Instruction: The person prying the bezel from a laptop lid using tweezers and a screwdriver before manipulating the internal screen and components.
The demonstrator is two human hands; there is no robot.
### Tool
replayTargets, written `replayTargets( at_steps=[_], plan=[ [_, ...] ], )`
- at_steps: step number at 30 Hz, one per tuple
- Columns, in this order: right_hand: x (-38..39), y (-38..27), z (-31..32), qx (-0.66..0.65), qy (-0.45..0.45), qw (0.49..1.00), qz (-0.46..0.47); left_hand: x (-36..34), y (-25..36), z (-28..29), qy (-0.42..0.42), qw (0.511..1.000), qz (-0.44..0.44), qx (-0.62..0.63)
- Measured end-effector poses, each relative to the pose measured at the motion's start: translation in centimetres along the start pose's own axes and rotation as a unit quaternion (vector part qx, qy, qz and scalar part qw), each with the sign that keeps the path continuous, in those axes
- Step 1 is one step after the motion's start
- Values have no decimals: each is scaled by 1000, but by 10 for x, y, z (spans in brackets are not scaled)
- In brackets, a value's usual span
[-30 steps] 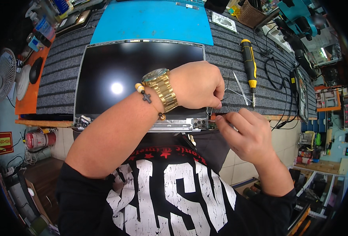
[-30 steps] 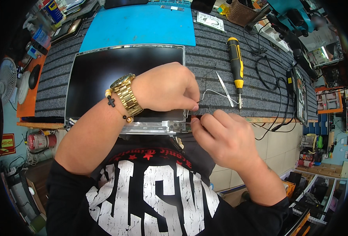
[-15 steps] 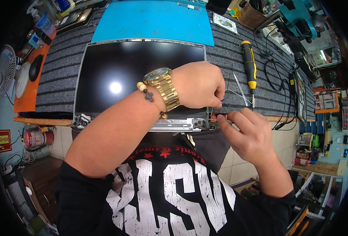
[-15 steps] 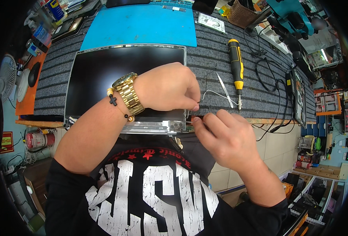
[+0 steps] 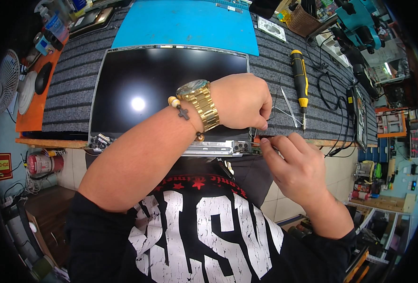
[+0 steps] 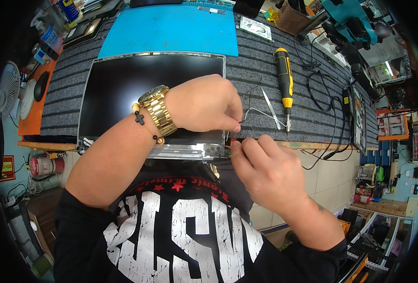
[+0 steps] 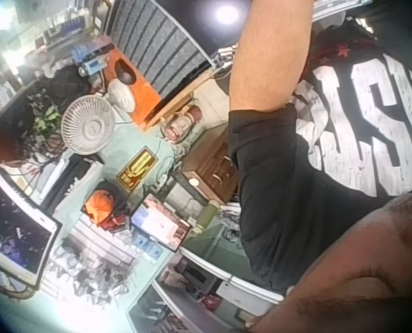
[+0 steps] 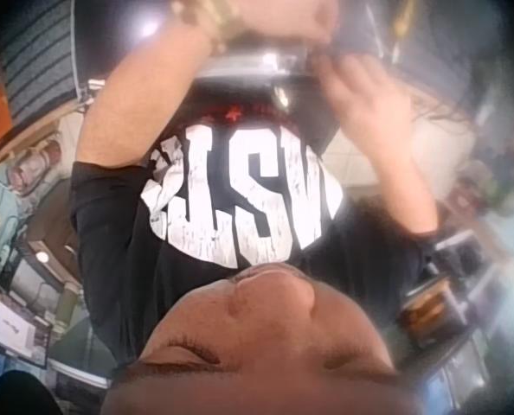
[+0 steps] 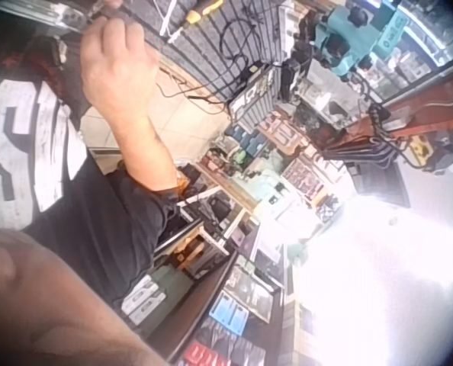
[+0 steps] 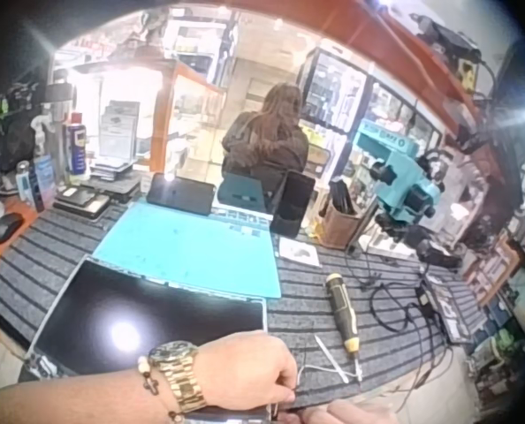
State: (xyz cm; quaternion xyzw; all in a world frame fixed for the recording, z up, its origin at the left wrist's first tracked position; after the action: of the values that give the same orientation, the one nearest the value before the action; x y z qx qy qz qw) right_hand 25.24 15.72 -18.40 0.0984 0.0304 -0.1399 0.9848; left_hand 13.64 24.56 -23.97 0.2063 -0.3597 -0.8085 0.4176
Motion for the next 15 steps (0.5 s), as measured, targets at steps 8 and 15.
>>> replayTargets(
  at_steps=[8, 15],
  plan=[
    [4, 8, -7, -54, 45, 997, -26, 1, 1, 1, 3, 1000, 2, -4],
    [-6, 16, -4, -101, 27, 991, -87, 1, 0, 0, -2, 1000, 15, -7]
  ],
)
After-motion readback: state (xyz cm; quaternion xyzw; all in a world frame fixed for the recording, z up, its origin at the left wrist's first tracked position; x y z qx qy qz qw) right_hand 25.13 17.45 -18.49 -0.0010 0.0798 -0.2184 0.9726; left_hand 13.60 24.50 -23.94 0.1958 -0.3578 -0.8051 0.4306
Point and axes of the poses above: each hand's wrist, its own x-axis away from the middle knuckle, its own z-axis out of the back of the hand, y = z × x, the point moved 10 cm from there along -x, towards the middle knuckle, and after that the axes turned 8 degrees about -y, right-handed, at the moved point
